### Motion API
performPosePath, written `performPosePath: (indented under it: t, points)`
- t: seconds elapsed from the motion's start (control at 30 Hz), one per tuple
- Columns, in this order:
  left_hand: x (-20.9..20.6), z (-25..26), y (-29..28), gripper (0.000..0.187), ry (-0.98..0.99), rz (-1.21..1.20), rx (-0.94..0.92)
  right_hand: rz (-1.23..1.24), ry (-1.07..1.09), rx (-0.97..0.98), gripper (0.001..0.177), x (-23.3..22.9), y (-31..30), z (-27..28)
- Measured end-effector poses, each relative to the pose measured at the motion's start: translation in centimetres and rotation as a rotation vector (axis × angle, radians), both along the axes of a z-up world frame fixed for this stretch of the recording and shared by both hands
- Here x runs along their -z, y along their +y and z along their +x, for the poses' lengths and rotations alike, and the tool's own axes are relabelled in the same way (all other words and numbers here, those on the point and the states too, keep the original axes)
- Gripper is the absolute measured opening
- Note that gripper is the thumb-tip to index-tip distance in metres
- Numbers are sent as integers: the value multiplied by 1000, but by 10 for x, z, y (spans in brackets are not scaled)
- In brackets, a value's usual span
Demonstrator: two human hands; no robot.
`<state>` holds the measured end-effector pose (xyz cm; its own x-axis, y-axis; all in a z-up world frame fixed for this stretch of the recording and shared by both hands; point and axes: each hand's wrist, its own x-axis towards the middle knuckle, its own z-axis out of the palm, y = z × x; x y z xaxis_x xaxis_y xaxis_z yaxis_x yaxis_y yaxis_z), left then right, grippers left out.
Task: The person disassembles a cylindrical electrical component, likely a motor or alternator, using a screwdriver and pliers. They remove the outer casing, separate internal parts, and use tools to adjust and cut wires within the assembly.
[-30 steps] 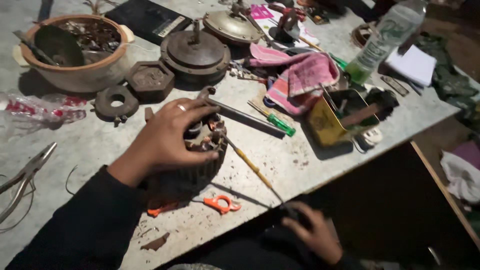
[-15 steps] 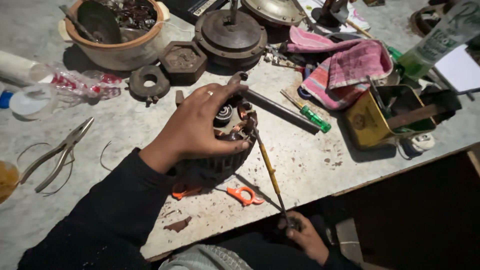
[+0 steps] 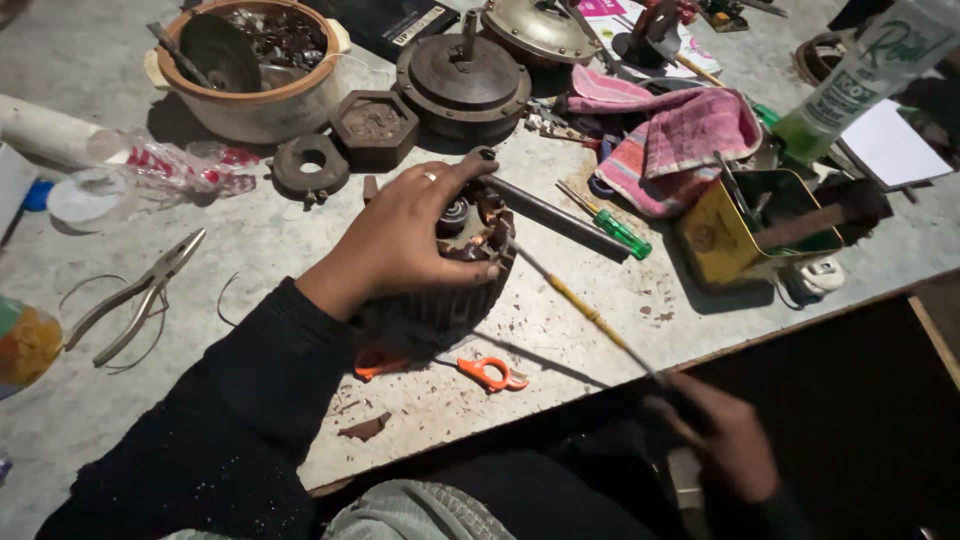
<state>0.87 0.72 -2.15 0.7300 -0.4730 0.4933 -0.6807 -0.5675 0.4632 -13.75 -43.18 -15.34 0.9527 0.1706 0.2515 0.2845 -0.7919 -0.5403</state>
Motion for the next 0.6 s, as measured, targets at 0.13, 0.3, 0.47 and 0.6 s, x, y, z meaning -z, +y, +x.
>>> performPosePath:
  t: [0.13,0.3,0.47,0.6]
  points:
    - [3,2,0,107,-189,3,23,-130,-81,23,44,-35,8,1]
    - [1,1,2,111,86,-14,15,-138,-12,-8,52,-43,17,14]
    - [2,2,2,113,69,10,17,-193,152,-32,66,-94,-1,9]
    - [3,4,3,114,97,30,27,-413,334,61,73,-146,-7,10]
